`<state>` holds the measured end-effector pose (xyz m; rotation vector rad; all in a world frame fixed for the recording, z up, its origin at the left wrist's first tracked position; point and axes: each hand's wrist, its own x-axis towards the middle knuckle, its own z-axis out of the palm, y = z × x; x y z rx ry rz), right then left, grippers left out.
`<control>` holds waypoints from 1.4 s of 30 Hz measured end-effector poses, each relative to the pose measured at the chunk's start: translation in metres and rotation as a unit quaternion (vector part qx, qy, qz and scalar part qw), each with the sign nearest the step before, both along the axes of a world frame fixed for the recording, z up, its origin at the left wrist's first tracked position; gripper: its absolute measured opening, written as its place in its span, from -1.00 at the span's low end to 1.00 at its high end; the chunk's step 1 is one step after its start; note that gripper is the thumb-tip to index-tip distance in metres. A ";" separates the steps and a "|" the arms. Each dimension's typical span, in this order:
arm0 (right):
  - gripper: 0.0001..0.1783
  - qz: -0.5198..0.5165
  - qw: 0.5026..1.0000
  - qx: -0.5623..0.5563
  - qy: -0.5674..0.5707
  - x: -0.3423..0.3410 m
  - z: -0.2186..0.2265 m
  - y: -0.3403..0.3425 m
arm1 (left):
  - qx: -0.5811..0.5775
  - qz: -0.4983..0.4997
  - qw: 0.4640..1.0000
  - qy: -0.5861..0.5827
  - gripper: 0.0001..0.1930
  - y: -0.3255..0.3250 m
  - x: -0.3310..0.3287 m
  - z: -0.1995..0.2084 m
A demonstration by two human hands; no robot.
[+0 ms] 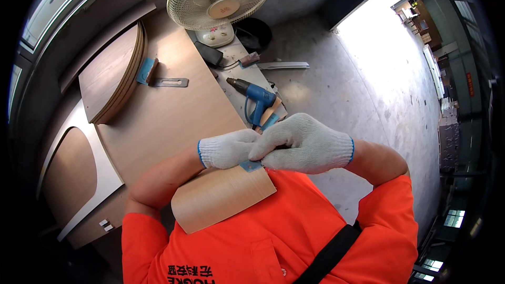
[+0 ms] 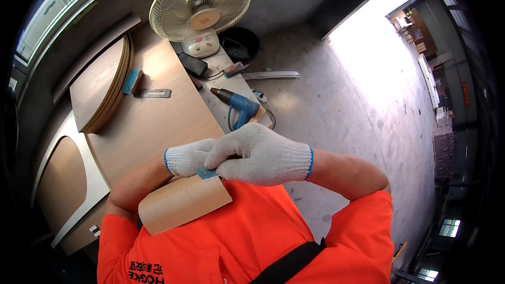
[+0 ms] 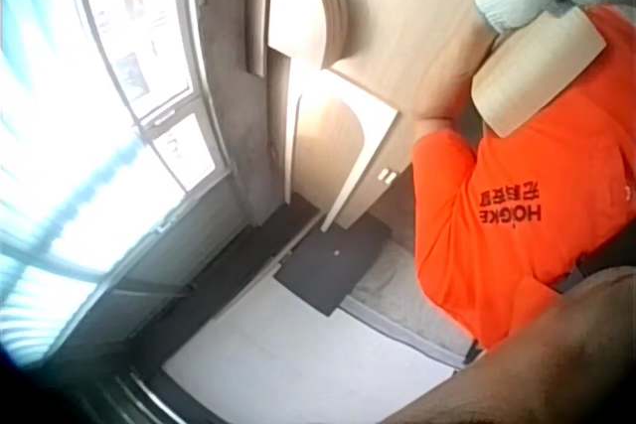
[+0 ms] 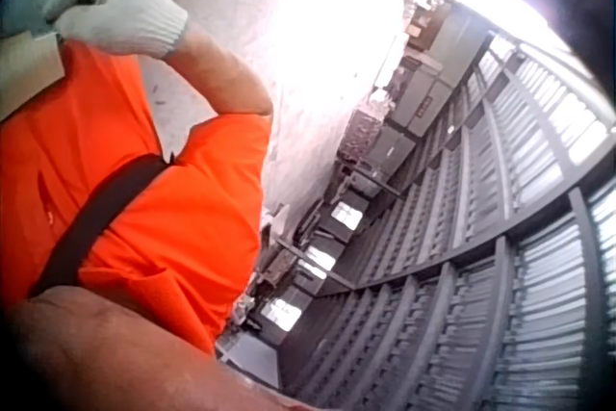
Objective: The person uses a heat gun to warm a rectangular wooden board, then smooths the surface with a scraper and sanding block. They trim the edges with a utility knife and sand the corners. Finally, the person carries the finished board across the workshop and places it on a stack of similar boards.
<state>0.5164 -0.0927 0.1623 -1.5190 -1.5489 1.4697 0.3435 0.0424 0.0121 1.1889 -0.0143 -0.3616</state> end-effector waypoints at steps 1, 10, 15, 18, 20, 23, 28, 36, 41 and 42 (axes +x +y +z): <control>-0.77 0.005 1.000 0.003 0.000 0.000 0.000 0.000 | 0.015 -0.010 1.000 -0.008 -0.64 0.001 0.001 0.004; -0.74 -0.033 0.999 0.014 0.017 -0.009 0.000 -0.002 | -0.011 0.004 1.000 -0.004 -0.66 0.003 0.000 0.006; -0.74 -0.013 1.000 0.011 -0.022 -0.009 0.001 0.002 | 0.014 0.002 1.000 -0.009 -0.65 0.004 -0.002 0.005; -0.75 0.008 1.000 -0.010 -0.020 -0.007 0.005 0.004 | 0.028 -0.012 0.999 -0.012 -0.66 0.005 -0.001 0.012; -0.75 0.011 1.000 -0.024 -0.008 -0.007 0.006 0.003 | 0.035 -0.029 0.999 -0.027 -0.67 0.007 0.002 0.020; -0.76 -0.002 1.000 -0.020 0.001 -0.008 0.004 0.000 | 0.025 -0.024 0.999 -0.032 -0.67 0.007 0.002 0.009; -0.73 -0.016 1.000 -0.013 0.006 -0.009 0.006 0.002 | 0.009 0.001 1.000 -0.021 -0.70 0.004 -0.003 0.015; -0.75 -0.011 1.000 0.002 0.017 -0.009 0.000 0.000 | 0.042 -0.016 0.999 -0.030 -0.70 0.005 -0.003 0.018; -0.76 0.001 1.000 0.012 0.026 -0.006 -0.001 -0.002 | 0.070 -0.025 0.995 -0.064 -0.71 0.005 -0.001 0.020; -0.77 0.001 0.999 0.026 0.027 -0.006 -0.003 -0.003 | 0.072 -0.026 0.995 -0.069 -0.71 0.004 0.000 0.018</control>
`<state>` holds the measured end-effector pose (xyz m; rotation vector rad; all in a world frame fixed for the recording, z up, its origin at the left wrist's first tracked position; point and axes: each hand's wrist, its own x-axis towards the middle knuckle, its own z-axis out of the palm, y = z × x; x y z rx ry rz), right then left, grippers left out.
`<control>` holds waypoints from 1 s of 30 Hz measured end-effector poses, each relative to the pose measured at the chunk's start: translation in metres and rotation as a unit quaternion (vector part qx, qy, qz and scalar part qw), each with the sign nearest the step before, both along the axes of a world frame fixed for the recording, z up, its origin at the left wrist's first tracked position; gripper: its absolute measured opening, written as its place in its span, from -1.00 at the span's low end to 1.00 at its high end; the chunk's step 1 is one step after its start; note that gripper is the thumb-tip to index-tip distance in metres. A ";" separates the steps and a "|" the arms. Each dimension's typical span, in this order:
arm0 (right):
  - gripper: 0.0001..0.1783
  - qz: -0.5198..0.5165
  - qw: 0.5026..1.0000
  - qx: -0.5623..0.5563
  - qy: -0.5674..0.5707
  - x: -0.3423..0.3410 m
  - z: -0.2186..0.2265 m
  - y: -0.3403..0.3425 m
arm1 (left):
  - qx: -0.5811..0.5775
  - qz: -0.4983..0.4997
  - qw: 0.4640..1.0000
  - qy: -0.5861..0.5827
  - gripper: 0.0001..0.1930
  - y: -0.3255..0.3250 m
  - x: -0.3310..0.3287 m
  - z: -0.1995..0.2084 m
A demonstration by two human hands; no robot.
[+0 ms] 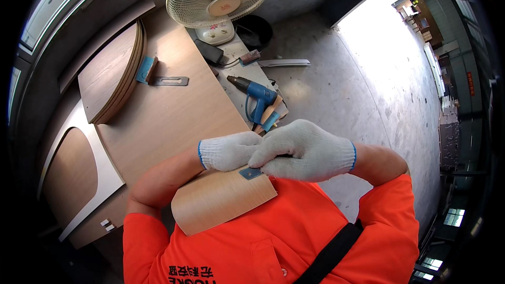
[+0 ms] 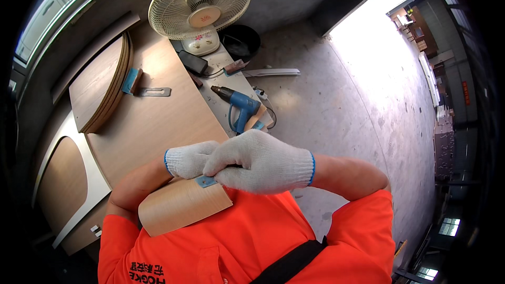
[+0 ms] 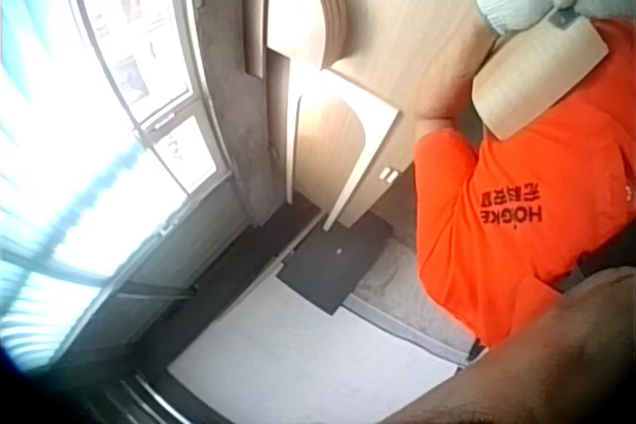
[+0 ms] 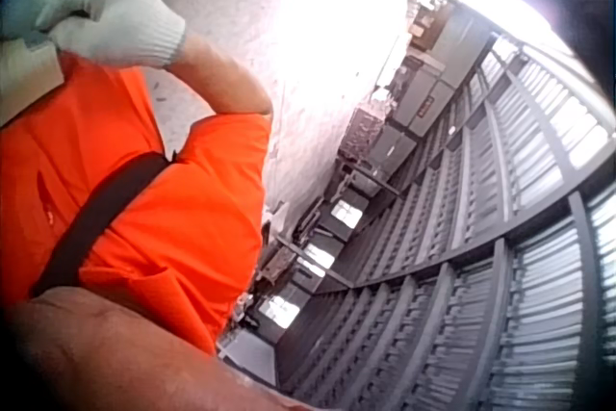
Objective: The person uses a heat gun to warm a rectangular wooden board, then smooths the surface with a scraper and sanding block. They trim the edges with a utility knife and sand the corners. Finally, the person carries the finished board across the workshop and places it on a stack of similar boards.
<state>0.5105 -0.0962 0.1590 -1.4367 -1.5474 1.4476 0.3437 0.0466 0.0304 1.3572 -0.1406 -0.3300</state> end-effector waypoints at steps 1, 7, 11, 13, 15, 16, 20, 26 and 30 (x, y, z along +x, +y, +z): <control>-0.77 0.000 1.000 0.015 0.001 0.000 -0.001 -0.001 | 0.002 -0.001 1.000 -0.004 -0.71 0.000 0.001 -0.003; -0.77 0.030 0.993 0.102 -0.043 -0.005 0.010 -0.008 | -0.040 0.011 0.999 0.019 -0.70 0.004 -0.001 -0.001; -0.77 -0.030 0.997 0.068 -0.030 -0.004 -0.003 -0.004 | -0.053 0.023 0.998 0.021 -0.69 0.003 -0.003 -0.006; -0.76 -0.035 0.997 0.075 -0.008 -0.004 -0.006 -0.004 | -0.081 0.023 0.996 0.025 -0.69 0.003 -0.004 -0.007; -0.77 -0.029 0.996 0.083 -0.002 -0.003 -0.007 -0.002 | -0.060 0.028 0.998 -0.007 -0.68 0.002 -0.004 -0.001; -0.78 -0.027 0.996 0.088 0.001 -0.002 -0.007 -0.001 | -0.051 0.024 0.998 0.000 -0.68 0.002 -0.004 -0.003; -0.78 0.000 0.999 0.050 -0.019 0.000 -0.002 0.004 | -0.049 0.006 0.998 0.039 -0.67 0.003 -0.004 -0.005; -0.75 0.013 0.999 0.041 -0.004 0.002 -0.001 0.005 | -0.059 0.000 0.997 0.045 -0.67 0.004 -0.002 0.004; -0.75 0.018 1.000 0.009 0.021 0.004 -0.002 0.009 | -0.067 0.000 0.997 0.040 -0.66 0.003 -0.003 -0.005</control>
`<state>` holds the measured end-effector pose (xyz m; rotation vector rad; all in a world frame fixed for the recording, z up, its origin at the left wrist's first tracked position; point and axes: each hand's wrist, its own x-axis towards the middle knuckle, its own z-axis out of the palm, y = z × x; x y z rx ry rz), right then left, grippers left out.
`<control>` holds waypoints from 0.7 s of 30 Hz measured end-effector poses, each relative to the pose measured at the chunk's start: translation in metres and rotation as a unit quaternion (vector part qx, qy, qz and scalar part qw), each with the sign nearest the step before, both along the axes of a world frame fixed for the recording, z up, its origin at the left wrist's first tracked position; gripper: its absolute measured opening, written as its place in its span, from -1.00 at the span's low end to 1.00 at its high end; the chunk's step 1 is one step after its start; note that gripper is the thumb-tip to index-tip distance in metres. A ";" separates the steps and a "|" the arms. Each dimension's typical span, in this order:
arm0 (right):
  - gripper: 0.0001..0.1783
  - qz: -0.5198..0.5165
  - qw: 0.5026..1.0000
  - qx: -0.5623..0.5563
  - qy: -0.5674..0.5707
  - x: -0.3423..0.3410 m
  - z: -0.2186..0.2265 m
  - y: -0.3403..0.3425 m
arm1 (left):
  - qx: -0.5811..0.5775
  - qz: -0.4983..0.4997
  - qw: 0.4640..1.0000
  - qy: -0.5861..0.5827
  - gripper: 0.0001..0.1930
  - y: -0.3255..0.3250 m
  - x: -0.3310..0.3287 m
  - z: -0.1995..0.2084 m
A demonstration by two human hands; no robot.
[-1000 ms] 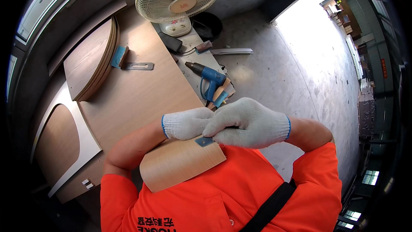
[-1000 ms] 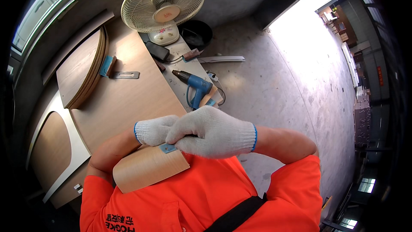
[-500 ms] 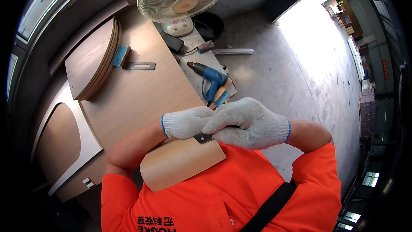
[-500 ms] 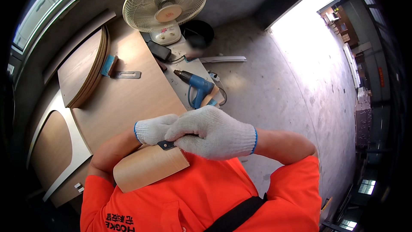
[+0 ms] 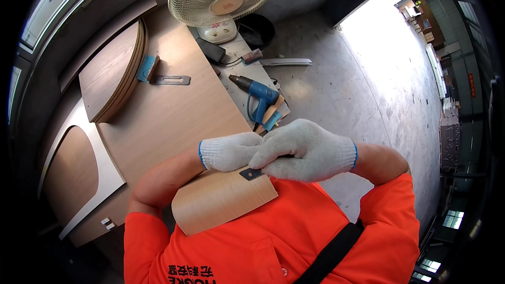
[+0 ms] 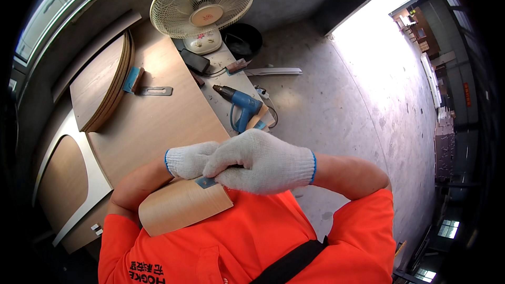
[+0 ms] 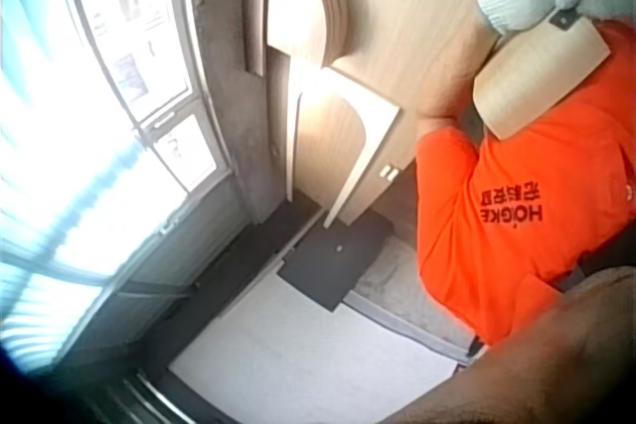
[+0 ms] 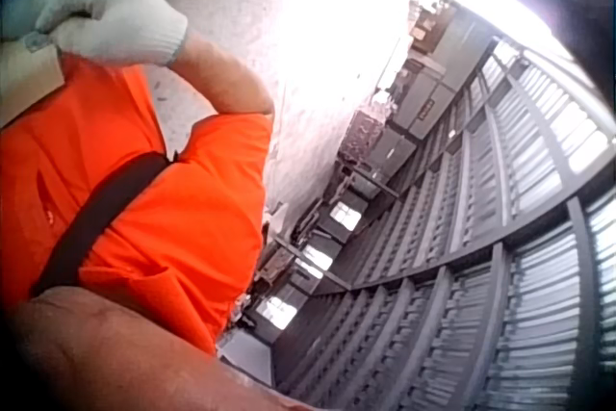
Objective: The person uses a heat gun to warm a rectangular wooden board, then smooths the surface with a scraper and sanding block. They trim the edges with a utility knife and sand the corners. Finally, the person carries the finished board across the workshop and places it on a stack of similar boards.
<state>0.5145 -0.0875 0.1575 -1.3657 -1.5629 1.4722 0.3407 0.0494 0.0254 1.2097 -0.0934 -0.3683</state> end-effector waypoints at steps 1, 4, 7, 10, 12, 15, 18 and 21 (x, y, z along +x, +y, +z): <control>-0.74 0.002 1.000 -0.013 0.011 0.001 0.000 0.001 | 0.020 0.012 1.000 -0.013 -0.66 0.000 -0.001 0.000; -0.66 -0.015 0.998 -0.041 -0.037 0.003 0.010 0.008 | 0.046 0.058 0.997 -0.028 -0.66 0.005 -0.005 0.004; -0.62 -0.098 0.995 0.005 0.020 0.003 0.007 0.001 | 0.022 0.097 0.995 -0.022 -0.63 0.016 -0.018 0.021; -0.73 -0.072 0.960 0.244 -0.117 -0.001 0.004 -0.012 | 0.064 0.103 0.980 -0.157 -0.49 0.028 -0.031 0.044; -0.67 -0.044 0.887 0.398 -0.228 -0.009 0.000 -0.026 | 0.130 0.097 0.982 -0.101 -0.40 0.026 -0.037 0.061; -0.64 0.008 0.874 0.405 -0.267 -0.015 0.002 -0.033 | 0.140 0.090 0.985 -0.048 -0.38 0.022 -0.037 0.069; -0.60 -0.026 0.885 0.386 -0.258 -0.021 -0.001 -0.034 | 0.138 0.086 0.984 -0.070 -0.42 0.019 -0.036 0.066; -0.59 -0.042 0.889 0.381 -0.251 -0.021 -0.004 -0.041 | 0.129 0.083 0.986 -0.060 -0.45 0.015 -0.037 0.066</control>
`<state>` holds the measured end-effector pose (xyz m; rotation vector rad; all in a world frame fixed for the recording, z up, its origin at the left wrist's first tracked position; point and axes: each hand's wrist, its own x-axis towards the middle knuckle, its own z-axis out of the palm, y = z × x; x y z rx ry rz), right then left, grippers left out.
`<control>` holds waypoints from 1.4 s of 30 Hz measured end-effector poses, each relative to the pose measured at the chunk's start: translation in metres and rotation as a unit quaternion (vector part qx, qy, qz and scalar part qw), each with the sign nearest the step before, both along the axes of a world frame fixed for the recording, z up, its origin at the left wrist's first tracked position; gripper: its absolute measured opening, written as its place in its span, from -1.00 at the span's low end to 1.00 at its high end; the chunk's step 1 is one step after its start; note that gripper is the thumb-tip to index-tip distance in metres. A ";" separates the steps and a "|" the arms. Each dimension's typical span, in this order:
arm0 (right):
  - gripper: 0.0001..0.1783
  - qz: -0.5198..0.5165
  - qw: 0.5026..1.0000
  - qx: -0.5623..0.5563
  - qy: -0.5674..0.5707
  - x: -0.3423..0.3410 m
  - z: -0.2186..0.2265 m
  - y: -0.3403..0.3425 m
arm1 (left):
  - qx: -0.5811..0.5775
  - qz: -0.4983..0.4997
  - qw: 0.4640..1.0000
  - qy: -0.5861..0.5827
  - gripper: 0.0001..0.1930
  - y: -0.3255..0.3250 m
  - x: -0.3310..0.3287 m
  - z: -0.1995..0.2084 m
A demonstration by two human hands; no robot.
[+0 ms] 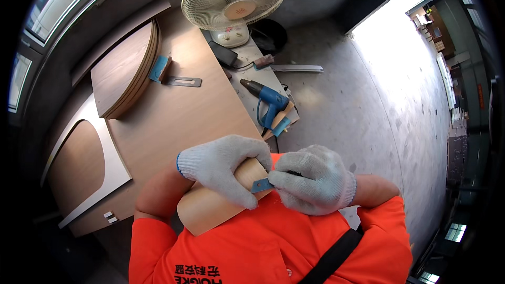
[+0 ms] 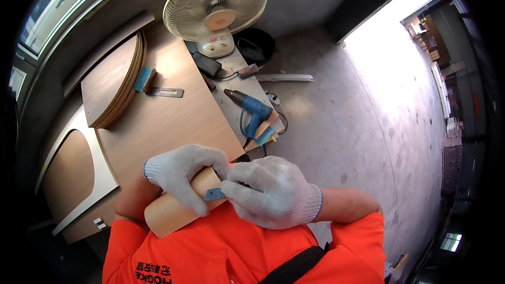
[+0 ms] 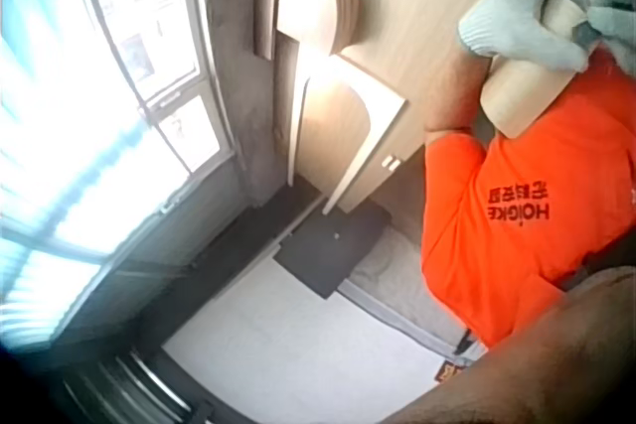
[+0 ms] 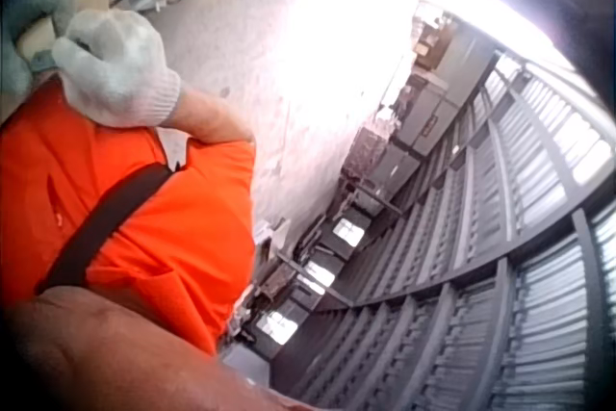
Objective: The person uses a heat gun to warm a rectangular wooden board, then smooths the surface with a scraper and sanding block. They trim the edges with a utility knife and sand the corners. Finally, the person carries the finished board across the workshop and places it on a stack of similar boards.
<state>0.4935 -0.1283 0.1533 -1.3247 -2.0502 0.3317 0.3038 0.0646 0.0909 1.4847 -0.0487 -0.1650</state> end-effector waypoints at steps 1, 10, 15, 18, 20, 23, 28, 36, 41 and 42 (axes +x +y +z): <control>-0.59 0.000 1.000 0.005 0.004 0.000 -0.002 -0.003 | -0.007 0.000 1.000 0.013 -0.46 -0.001 0.000 0.000; -0.64 0.002 0.998 -0.039 0.042 0.001 -0.002 -0.012 | 0.001 0.019 1.000 0.003 -0.58 -0.007 0.000 0.000; -0.66 -0.001 0.998 -0.046 0.049 -0.001 0.000 -0.011 | 0.017 0.012 1.000 -0.019 -0.62 -0.007 0.000 -0.002; -0.65 -0.003 0.995 -0.061 0.074 0.000 0.001 -0.011 | 0.011 0.003 1.000 -0.026 -0.62 -0.009 -0.001 -0.005; -0.65 -0.002 0.994 -0.067 0.081 0.000 0.002 -0.009 | 0.003 -0.001 0.999 -0.032 -0.61 -0.010 -0.001 -0.006; -0.66 0.002 0.995 -0.064 0.075 0.000 0.003 -0.008 | 0.003 -0.003 0.999 -0.039 -0.59 -0.010 0.000 -0.007; -0.66 0.006 0.994 -0.057 0.091 -0.004 0.002 -0.011 | 0.015 -0.011 0.999 -0.049 -0.56 -0.009 0.001 -0.004; -0.68 -0.004 0.993 -0.071 0.092 -0.006 0.003 -0.011 | 0.015 -0.004 0.999 -0.045 -0.57 -0.010 0.001 -0.003; -0.67 -0.001 0.994 -0.066 0.089 -0.005 0.003 -0.009 | 0.020 -0.006 0.998 -0.059 -0.58 -0.010 0.001 -0.005; -0.67 -0.003 0.994 -0.063 0.090 -0.005 0.002 -0.007 | 0.019 -0.007 0.998 -0.064 -0.59 -0.010 0.002 -0.004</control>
